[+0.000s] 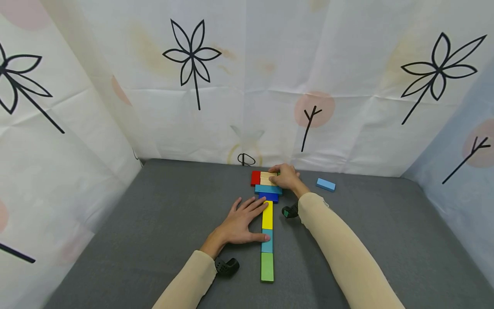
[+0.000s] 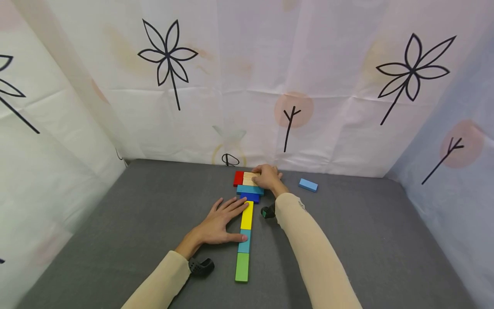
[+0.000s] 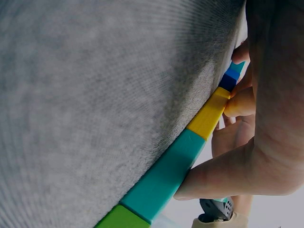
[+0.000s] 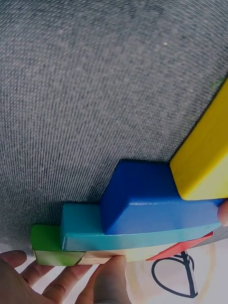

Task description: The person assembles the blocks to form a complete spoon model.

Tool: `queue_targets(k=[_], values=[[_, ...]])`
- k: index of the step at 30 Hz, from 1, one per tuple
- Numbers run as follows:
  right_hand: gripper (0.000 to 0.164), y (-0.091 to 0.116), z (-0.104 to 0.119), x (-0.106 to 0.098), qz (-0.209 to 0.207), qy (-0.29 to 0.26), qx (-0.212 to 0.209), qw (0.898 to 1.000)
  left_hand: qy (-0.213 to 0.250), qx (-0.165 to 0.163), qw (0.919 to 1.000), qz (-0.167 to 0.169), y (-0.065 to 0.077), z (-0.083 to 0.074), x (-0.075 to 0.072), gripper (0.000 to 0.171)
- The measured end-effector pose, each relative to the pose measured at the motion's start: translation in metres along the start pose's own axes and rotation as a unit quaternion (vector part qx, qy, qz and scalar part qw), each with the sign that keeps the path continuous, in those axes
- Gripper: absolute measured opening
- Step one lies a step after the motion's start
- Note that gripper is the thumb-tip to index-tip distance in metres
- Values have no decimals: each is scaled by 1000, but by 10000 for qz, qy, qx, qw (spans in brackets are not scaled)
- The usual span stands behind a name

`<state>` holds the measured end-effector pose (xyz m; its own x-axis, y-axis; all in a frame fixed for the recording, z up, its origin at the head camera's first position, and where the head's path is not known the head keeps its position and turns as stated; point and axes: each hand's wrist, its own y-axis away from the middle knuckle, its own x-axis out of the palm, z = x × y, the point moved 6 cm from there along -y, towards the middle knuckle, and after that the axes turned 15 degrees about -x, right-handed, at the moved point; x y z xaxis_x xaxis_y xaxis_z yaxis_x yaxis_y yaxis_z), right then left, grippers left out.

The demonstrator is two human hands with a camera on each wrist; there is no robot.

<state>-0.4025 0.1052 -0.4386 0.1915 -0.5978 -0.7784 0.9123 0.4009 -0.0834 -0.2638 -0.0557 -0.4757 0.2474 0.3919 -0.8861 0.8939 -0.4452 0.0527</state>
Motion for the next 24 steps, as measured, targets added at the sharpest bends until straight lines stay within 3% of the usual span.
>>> queue_targets(k=[15,24], values=[[34,6,1,-3,-119,-254,-171,9995,10,-20,10000,50,0,1,1,95],[37,30,-12,-30,-646,-588,-536,9947,-3,7,10000,18,-1,2,1,96]])
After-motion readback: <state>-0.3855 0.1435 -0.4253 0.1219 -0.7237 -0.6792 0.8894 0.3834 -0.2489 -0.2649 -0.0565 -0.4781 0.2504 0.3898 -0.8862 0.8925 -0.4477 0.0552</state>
